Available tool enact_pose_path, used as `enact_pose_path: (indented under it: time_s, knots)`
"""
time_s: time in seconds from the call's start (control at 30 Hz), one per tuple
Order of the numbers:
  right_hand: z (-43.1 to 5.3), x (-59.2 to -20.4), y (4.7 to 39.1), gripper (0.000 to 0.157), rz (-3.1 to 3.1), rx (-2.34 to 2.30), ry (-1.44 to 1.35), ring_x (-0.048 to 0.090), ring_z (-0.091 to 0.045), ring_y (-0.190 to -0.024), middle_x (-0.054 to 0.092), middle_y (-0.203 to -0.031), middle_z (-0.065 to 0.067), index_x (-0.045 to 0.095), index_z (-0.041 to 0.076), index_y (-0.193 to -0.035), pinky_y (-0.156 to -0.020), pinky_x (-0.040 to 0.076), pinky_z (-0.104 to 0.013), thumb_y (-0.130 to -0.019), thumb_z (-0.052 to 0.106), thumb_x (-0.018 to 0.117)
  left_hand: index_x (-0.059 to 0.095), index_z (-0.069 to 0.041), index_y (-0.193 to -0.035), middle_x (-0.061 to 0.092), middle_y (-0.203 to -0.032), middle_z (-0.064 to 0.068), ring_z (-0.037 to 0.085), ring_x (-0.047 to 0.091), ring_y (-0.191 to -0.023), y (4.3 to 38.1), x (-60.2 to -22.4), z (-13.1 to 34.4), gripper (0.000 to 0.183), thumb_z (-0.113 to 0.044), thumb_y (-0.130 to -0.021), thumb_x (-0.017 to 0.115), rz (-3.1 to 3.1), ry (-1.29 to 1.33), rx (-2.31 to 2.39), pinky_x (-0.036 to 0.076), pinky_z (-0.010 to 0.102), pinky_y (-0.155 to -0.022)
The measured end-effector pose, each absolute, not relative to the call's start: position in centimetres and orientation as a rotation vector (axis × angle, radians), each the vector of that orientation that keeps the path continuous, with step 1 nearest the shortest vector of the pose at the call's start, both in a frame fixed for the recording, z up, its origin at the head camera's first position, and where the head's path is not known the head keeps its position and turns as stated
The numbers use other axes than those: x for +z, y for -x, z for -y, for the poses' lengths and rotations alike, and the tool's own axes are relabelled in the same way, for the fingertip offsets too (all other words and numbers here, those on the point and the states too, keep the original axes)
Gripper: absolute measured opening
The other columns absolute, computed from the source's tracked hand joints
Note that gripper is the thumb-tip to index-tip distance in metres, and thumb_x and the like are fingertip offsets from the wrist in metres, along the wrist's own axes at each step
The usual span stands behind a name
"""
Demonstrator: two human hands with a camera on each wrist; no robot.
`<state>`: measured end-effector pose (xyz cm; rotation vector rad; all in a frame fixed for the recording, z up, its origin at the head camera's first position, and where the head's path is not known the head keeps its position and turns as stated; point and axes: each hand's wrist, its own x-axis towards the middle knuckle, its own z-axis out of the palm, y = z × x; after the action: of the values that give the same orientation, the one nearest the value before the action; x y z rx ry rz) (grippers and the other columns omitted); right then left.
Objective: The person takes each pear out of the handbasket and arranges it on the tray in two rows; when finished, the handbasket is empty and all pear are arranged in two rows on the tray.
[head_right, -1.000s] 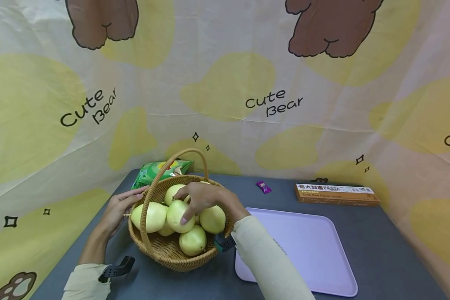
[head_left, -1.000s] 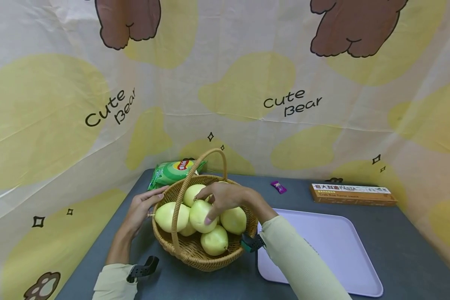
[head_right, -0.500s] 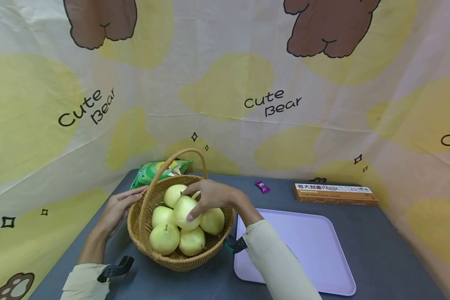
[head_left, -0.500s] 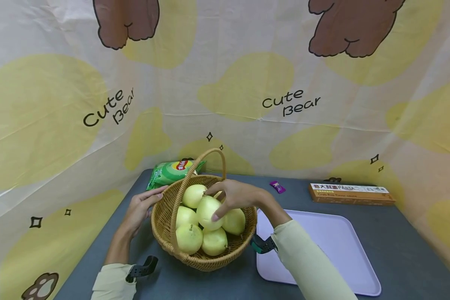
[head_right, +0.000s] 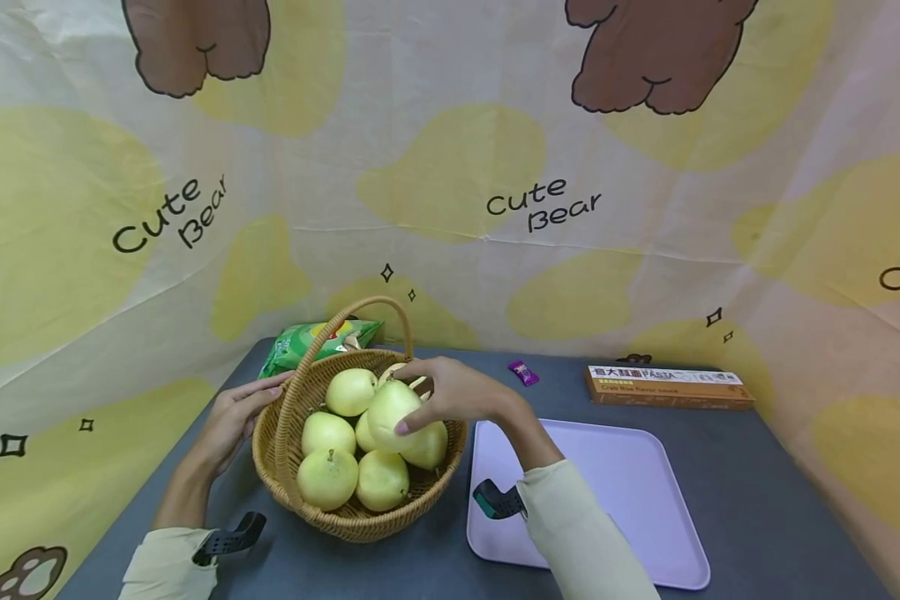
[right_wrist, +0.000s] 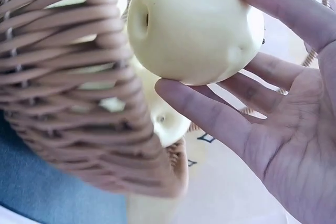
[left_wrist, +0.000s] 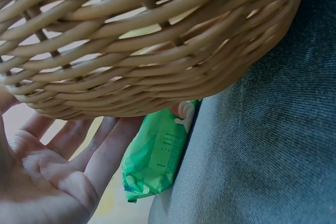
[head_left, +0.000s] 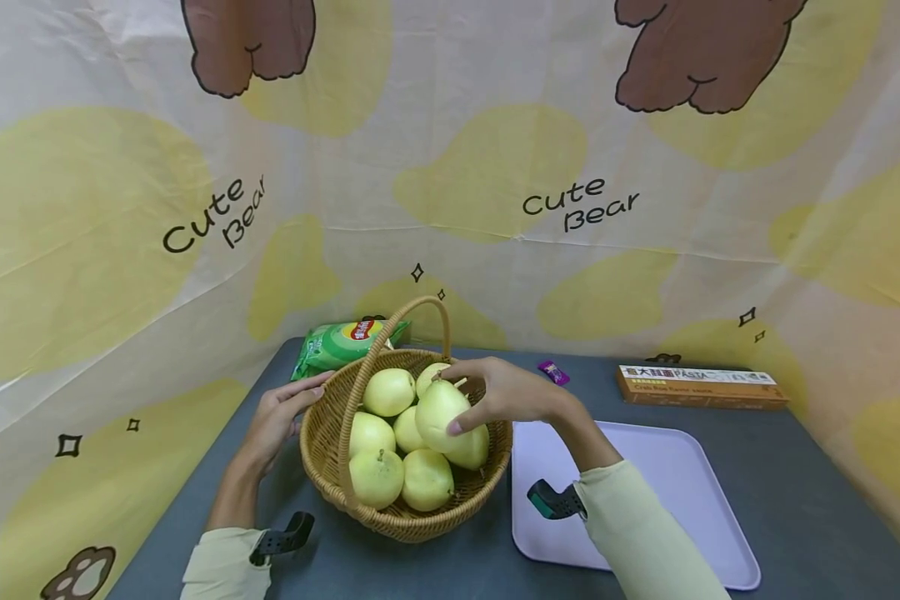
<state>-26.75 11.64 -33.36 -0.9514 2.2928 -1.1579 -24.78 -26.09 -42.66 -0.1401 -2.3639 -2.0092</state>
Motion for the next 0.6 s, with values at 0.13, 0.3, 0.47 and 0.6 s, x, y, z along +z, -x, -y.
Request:
enact_pose_path:
  time_s: [0.13, 0.3, 0.47, 0.6]
  knots:
    - [-12.7, -33.6, 26.3, 0.076, -2.298, -1.23, 0.948, 0.064, -0.022, -0.127, 0.064, -0.144, -0.005, 0.059, 0.014, -0.151, -0.105, 0.056, -0.04, -0.085, 0.032, 0.089, 0.058, -0.001, -0.151, 0.059, -0.149, 0.022, 0.004, 0.071, -0.11, 24.7, -42.7, 26.1, 0.051, -0.031, -0.11, 0.061, 2.363, 0.143, -2.006, 0.064, 0.034, -0.085]
    - [-14.1, -33.8, 25.6, 0.072, -2.304, -1.305, 0.949, 0.065, -0.025, -0.125, 0.066, -0.14, -0.002, 0.06, 0.016, -0.15, -0.1, 0.058, -0.044, -0.086, 0.033, 0.087, 0.058, -0.001, -0.15, 0.064, -0.144, 0.014, 0.007, 0.071, -0.112, 24.5, -42.6, 26.2, 0.051, -0.031, -0.109, 0.061, 2.356, 0.14, -2.005, 0.065, 0.034, -0.084]
    - [-15.6, -34.0, 24.6, 0.077, -2.373, -1.34, 0.905, 0.06, -0.027, -0.133, 0.062, -0.146, 0.0, 0.058, 0.016, -0.152, -0.098, 0.058, -0.044, -0.084, 0.035, 0.089, 0.058, -0.001, -0.151, 0.064, -0.143, 0.012, 0.009, 0.071, -0.113, 24.5, -42.5, 26.1, 0.051, -0.032, -0.109, 0.061, 2.359, 0.145, -2.007, 0.065, 0.034, -0.084]
    - [-16.6, -34.3, 23.9, 0.075, -2.372, -1.412, 0.9, 0.058, -0.03, -0.134, 0.063, -0.144, -0.002, 0.059, 0.017, -0.152, -0.093, 0.06, -0.043, -0.085, 0.032, 0.089, 0.058, -0.001, -0.151, 0.068, -0.137, 0.004, 0.008, 0.071, -0.112, 24.4, -42.4, 26.1, 0.052, -0.031, -0.109, 0.061, 2.354, 0.149, -2.018, 0.065, 0.034, -0.084]
